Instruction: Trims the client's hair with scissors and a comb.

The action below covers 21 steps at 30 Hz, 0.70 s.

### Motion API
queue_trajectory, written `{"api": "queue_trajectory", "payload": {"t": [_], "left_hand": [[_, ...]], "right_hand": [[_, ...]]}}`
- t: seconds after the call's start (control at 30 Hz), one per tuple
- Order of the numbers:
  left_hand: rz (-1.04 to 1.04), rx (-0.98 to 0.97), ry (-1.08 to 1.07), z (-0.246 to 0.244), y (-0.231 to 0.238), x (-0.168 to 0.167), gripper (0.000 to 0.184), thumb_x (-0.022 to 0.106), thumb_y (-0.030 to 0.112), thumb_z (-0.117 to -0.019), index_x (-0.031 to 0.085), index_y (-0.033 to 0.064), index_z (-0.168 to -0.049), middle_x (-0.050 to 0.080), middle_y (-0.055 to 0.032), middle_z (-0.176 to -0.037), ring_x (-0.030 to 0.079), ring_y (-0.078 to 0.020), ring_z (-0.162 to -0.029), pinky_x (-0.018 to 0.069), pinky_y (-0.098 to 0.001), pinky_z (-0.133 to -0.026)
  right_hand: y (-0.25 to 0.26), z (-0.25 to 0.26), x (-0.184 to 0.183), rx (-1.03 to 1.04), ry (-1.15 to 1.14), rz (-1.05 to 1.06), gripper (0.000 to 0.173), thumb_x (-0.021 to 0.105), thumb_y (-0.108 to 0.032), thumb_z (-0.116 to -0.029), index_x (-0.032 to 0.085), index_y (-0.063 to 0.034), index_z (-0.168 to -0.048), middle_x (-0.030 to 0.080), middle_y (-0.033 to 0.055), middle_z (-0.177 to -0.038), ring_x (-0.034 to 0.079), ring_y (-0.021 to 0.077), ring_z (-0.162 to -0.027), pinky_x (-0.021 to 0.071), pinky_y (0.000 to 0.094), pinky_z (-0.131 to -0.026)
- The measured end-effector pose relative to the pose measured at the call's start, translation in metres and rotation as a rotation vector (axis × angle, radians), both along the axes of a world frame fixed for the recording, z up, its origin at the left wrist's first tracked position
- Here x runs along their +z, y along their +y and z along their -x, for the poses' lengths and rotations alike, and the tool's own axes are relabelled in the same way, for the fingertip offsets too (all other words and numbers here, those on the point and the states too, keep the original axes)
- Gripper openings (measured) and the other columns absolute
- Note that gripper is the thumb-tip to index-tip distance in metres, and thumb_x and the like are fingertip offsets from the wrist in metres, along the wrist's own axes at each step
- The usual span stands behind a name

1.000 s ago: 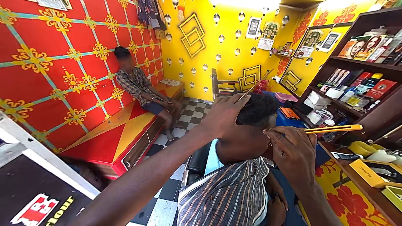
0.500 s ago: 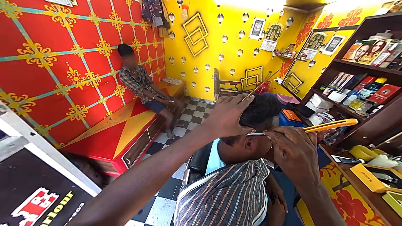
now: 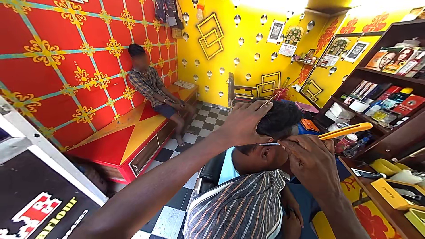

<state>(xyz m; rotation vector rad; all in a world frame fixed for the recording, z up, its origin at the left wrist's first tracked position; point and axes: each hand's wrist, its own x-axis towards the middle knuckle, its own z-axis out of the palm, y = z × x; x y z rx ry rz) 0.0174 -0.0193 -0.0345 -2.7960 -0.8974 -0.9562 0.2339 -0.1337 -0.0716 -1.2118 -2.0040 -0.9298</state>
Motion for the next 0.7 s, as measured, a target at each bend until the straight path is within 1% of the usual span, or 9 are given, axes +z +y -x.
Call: {"api": "queue_trajectory", "payload": {"t": [0.1, 0.27, 0.4, 0.5, 0.57, 0.6, 0.63, 0.67, 0.7], "left_hand": [[-0.004, -0.017, -0.023, 0.0, -0.001, 0.0, 0.098, 0.079, 0.06, -0.0793, 0.042, 0.0123, -0.157, 0.048, -0.0093, -0.156, 0.05, -0.029, -0.139, 0.0352, -0.0547, -0.114], [-0.002, -0.015, -0.012, 0.0, 0.0, 0.0, 0.099, 0.078, 0.062, -0.079, 0.041, 0.0128, -0.157, 0.047, -0.0104, -0.157, 0.049, -0.03, -0.139, 0.0353, -0.0549, -0.114], [0.01, -0.022, -0.003, 0.001, 0.001, 0.0, 0.099, 0.079, 0.059, -0.0795, 0.039, 0.0132, -0.158, 0.045, -0.0093, -0.158, 0.048, -0.0294, -0.14, 0.0351, -0.0547, -0.114], [0.068, -0.085, -0.044, 0.009, 0.005, -0.001, 0.101, 0.076, 0.063, -0.0816, 0.036, 0.0135, -0.16, 0.042, -0.0101, -0.16, 0.043, -0.0292, -0.145, 0.0306, -0.0561, -0.118], [0.051, -0.142, -0.234, 0.02, 0.006, -0.006, 0.085, 0.073, 0.057, -0.0873, 0.047, 0.0122, -0.154, 0.051, -0.0128, -0.153, 0.049, -0.0307, -0.14, 0.0359, -0.0576, -0.116], [-0.004, -0.133, -0.335, 0.027, 0.004, -0.008, 0.068, 0.07, 0.049, -0.0936, 0.054, 0.0123, -0.149, 0.057, -0.0132, -0.147, 0.055, -0.0307, -0.134, 0.0419, -0.056, -0.112], [-0.084, -0.104, -0.4, 0.035, 0.0, -0.01, 0.051, 0.064, 0.039, -0.1004, 0.059, 0.0133, -0.144, 0.062, -0.0119, -0.14, 0.062, -0.0288, -0.124, 0.0486, -0.0518, -0.104], [-0.161, -0.089, -0.431, 0.043, -0.006, -0.011, 0.037, 0.057, 0.027, -0.1051, 0.063, 0.0143, -0.139, 0.066, -0.0104, -0.131, 0.067, -0.0252, -0.109, 0.0548, -0.0461, -0.09], [-0.209, -0.102, -0.436, 0.05, -0.015, -0.011, 0.034, 0.051, 0.015, -0.1057, 0.063, 0.0144, -0.137, 0.067, -0.0095, -0.12, 0.068, -0.0211, -0.09, 0.0577, -0.0404, -0.074]], "right_hand": [[0.0, 0.001, 0.002, 0.008, -0.002, -0.008, 0.024, 0.057, -0.012, -0.0986, 0.079, -0.0156, -0.107, 0.074, 0.006, -0.107, 0.066, 0.0288, -0.104, 0.0428, 0.0508, -0.08], [-0.002, 0.001, 0.01, 0.01, -0.026, 0.02, 0.024, 0.057, -0.015, -0.0983, 0.08, -0.0161, -0.105, 0.074, 0.0051, -0.106, 0.067, 0.0276, -0.102, 0.0438, 0.0506, -0.08], [-0.016, -0.001, 0.014, 0.052, 0.141, -0.057, 0.021, 0.061, -0.018, -0.0996, 0.08, -0.0144, -0.108, 0.073, 0.0066, -0.107, 0.065, 0.0256, -0.102, 0.0423, 0.0514, -0.084], [-0.035, 0.0, -0.008, 0.071, 0.324, -0.125, 0.02, 0.063, -0.022, -0.1002, 0.078, -0.0154, -0.11, 0.073, 0.0083, -0.107, 0.066, 0.0238, -0.102, 0.0471, 0.0472, -0.086], [-0.052, 0.0, -0.042, 0.053, 0.42, -0.141, 0.018, 0.062, -0.025, -0.1018, 0.075, -0.0187, -0.113, 0.071, 0.0064, -0.105, 0.067, 0.0183, -0.102, 0.0544, 0.0371, -0.088], [-0.061, 0.0, -0.065, 0.047, 0.457, -0.127, 0.017, 0.063, -0.024, -0.1014, 0.074, -0.0189, -0.113, 0.07, 0.0062, -0.104, 0.067, 0.0174, -0.101, 0.0558, 0.0349, -0.089], [-0.072, 0.001, -0.09, 0.035, 0.488, -0.089, 0.017, 0.063, -0.021, -0.1008, 0.074, -0.0188, -0.114, 0.069, 0.0062, -0.104, 0.066, 0.0176, -0.101, 0.0551, 0.035, -0.09], [-0.084, 0.005, -0.114, 0.001, 0.51, -0.032, 0.017, 0.062, -0.019, -0.1004, 0.073, -0.019, -0.114, 0.068, 0.0057, -0.104, 0.066, 0.0178, -0.102, 0.0542, 0.0359, -0.092], [-0.096, 0.013, -0.135, -0.043, 0.534, 0.03, 0.018, 0.062, -0.015, -0.0993, 0.075, -0.0183, -0.111, 0.07, 0.0058, -0.103, 0.067, 0.0191, -0.102, 0.0542, 0.0379, -0.094]]}}
